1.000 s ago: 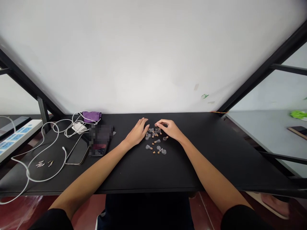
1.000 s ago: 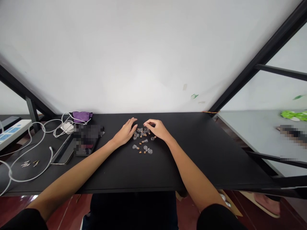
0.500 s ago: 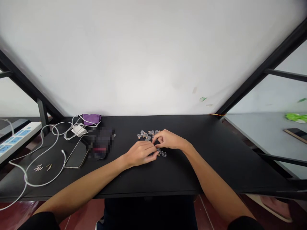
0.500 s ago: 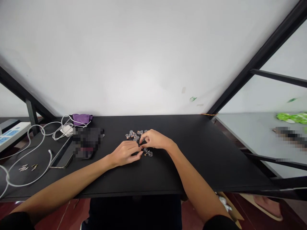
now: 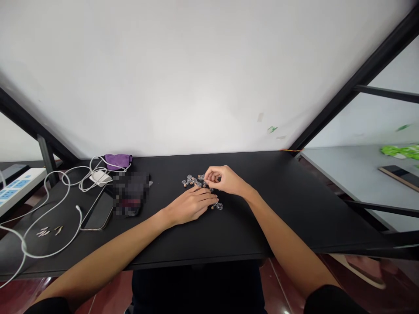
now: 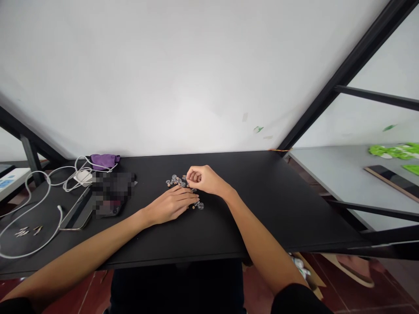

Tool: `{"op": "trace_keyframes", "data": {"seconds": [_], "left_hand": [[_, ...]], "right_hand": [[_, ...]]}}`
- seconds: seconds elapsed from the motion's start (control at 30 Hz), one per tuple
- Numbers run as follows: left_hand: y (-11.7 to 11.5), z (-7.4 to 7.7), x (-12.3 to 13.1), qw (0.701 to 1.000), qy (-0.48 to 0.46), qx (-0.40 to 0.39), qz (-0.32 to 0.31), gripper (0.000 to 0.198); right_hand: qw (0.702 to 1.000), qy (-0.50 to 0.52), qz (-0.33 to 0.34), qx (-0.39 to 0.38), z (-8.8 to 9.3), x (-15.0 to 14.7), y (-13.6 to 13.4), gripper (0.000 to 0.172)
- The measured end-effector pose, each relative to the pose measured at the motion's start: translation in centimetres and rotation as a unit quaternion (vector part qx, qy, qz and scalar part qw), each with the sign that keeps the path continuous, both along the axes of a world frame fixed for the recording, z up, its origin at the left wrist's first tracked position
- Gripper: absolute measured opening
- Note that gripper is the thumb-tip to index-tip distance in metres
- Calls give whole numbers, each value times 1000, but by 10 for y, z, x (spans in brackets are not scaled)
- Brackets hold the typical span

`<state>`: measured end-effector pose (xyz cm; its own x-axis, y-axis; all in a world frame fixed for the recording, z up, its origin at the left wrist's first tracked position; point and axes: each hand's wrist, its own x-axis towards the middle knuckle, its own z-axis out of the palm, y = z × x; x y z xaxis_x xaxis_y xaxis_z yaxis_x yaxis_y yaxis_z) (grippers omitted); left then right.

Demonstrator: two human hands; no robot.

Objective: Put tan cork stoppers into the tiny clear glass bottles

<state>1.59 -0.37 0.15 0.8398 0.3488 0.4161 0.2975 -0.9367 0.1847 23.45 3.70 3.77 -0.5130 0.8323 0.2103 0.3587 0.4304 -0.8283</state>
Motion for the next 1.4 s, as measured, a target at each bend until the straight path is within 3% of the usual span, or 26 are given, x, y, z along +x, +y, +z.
{"op": "trace_keyframes", "data": {"seconds": [0.27, 0.63, 0.8, 1.0, 1.4], "left_hand": [[2, -3, -2, 999, -13, -40, 2, 26], [7, -5, -5, 994, -44, -96, 13, 23], [10, -10, -6, 985, -101, -136, 34, 20], [15, -6, -8, 934, -256, -216, 122, 17], [17, -7, -8, 929, -278, -202, 134, 14]], "right_hand": [[998, 48, -13, 25, -2, -1, 3, 13], [993, 101, -57, -21, -15, 1, 13, 29], [989, 112, 2, -93, -8, 2, 9, 31], [983, 102, 78, -130, -3, 6, 8, 30], [970, 100, 140, -172, -15, 3, 12, 27]]}}
